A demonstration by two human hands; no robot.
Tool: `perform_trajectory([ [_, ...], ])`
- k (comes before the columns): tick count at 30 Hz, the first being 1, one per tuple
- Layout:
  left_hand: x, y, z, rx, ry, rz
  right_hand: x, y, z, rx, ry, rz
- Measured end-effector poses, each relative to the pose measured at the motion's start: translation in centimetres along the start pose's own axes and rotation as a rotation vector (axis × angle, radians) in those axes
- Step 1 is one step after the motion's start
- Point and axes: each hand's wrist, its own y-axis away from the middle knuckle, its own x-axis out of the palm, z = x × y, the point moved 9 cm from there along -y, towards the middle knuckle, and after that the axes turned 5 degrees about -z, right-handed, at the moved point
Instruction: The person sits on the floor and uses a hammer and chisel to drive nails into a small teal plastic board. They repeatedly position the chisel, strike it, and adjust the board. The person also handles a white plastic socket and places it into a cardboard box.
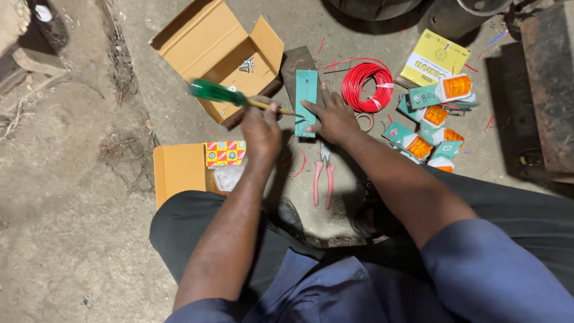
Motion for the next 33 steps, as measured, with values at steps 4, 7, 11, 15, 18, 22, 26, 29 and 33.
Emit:
perform_trajectory([
  [4,2.6,0.9,2.0,0.025,-0.11,0.119,0.0,0.3,0.3,-0.022,-0.018,-0.038],
  [7,2.9,0.6,2.7,0.06,-0.133,0.128,-0.3,-0.1,0.6,-0.063,0.035,-0.016],
  [11,2.9,0.2,2.5,0.073,-0.159,0.169,-1.1,-1.1,0.8,-0.138,0.132,0.042],
  [15,3.1,0.1,1.8,0.016,-0.081,0.197,-1.2,-1.7,0.5,-0.154,0.102,0.075],
  [18,3.3,0.0,2.0,-0.029,-0.072,0.179,-1.1,-1.7,0.4,-0.174,0.068,0.043],
  [22,3.1,-0.3,3.1,-0.068,-0.095,0.125,-0.8,-1.7,0.4,-0.206,0.044,0.038],
  [26,3.2,-0.2,3.7,-0.048,-0.126,0.114,-0.8,-1.7,-0.1,-0.199,0.046,0.04],
  [29,3.4,0.1,3.9,-0.052,-0.209,0.128,-0.9,-1.5,-0.3,-0.208,0.016,0.025],
  [33,3.5,0.3,3.3,-0.027,-0.1,0.114,-0.8,-1.4,-0.6,-0.202,-0.011,0.009],
])
